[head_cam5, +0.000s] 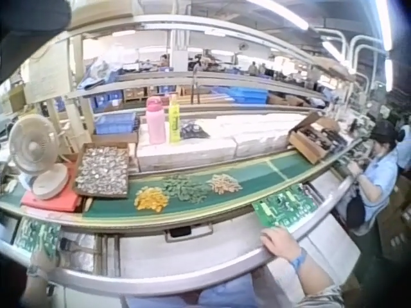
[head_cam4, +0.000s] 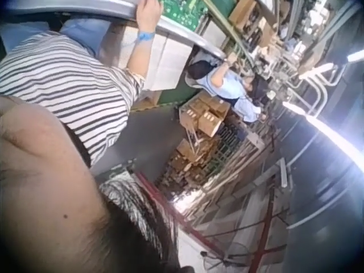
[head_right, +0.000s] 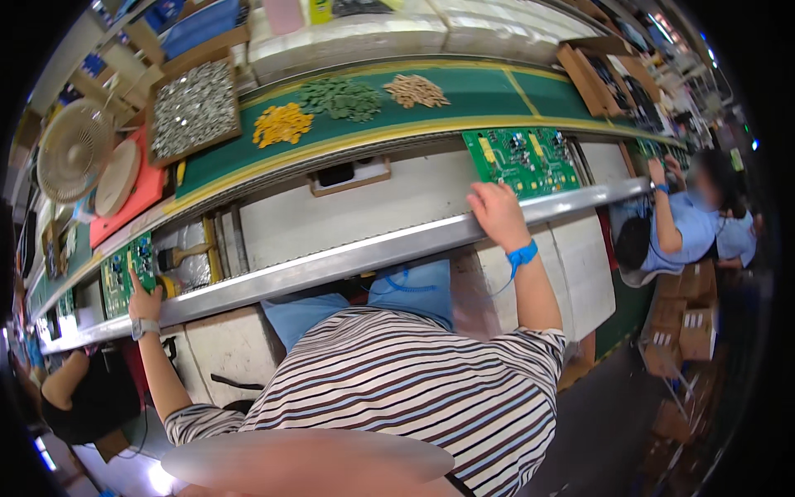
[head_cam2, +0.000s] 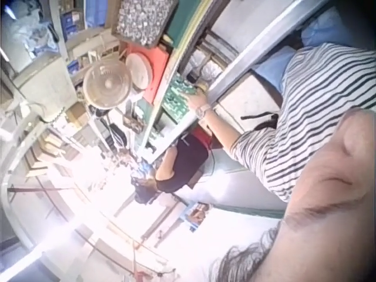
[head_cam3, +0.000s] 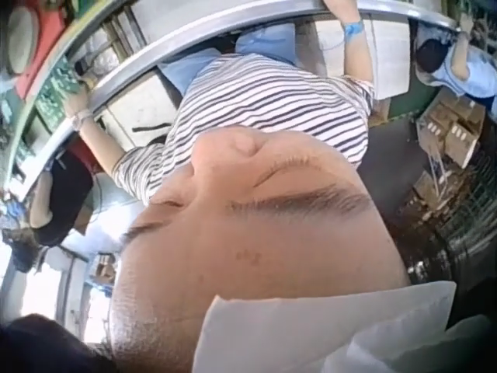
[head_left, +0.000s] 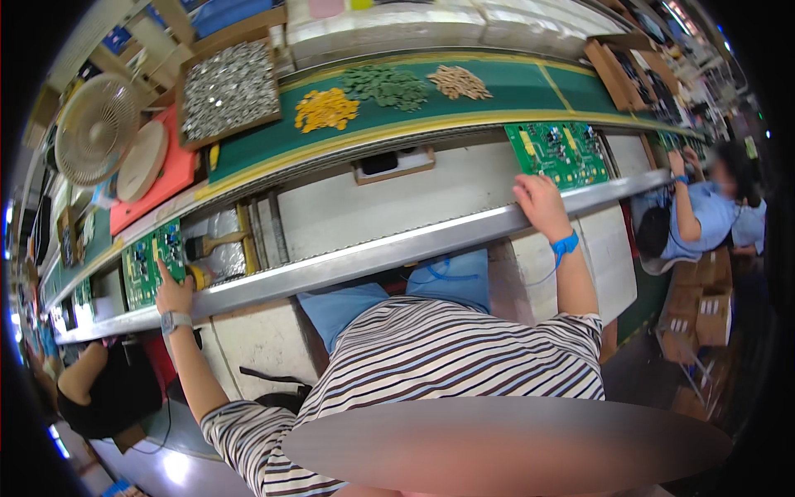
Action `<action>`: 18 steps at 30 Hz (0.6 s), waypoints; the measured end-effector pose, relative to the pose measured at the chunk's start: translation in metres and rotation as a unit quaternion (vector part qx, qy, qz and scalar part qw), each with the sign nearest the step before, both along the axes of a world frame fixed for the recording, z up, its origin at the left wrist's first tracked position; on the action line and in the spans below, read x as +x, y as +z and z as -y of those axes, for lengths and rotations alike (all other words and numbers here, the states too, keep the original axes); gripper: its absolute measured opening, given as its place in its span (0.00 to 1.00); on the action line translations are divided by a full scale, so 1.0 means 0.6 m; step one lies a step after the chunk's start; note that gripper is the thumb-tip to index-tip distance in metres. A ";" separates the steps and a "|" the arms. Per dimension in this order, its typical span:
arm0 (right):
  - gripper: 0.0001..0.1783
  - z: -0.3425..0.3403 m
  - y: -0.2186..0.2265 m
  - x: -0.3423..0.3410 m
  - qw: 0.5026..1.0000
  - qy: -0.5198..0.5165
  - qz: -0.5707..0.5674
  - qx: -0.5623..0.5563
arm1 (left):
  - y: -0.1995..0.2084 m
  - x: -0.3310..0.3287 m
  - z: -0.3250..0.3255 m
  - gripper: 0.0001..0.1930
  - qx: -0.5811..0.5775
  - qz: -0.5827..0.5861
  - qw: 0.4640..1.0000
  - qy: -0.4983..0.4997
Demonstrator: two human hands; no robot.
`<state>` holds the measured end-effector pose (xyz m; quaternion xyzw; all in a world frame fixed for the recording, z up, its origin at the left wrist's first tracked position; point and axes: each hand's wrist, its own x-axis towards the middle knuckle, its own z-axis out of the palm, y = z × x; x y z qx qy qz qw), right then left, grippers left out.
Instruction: The person assembles electronic components onto printed circuit boards by hand, using pliers to manipulate the components.
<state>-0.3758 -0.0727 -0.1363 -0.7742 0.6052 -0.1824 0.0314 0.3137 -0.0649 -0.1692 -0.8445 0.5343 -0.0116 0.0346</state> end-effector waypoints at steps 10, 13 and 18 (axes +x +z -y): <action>0.08 0.074 -0.007 -0.177 0.975 -0.190 -0.087 -0.071 | 0.064 -0.232 -0.034 0.37 0.018 -0.081 0.977 -0.195; 0.07 0.151 0.019 -0.088 0.986 -0.098 -0.004 -0.132 | 0.058 -0.274 -0.041 0.37 -0.045 -0.083 0.945 -0.314; 0.07 0.278 0.021 0.056 0.991 0.010 -0.005 -0.134 | 0.081 -0.363 -0.034 0.36 -0.007 -0.093 0.911 -0.401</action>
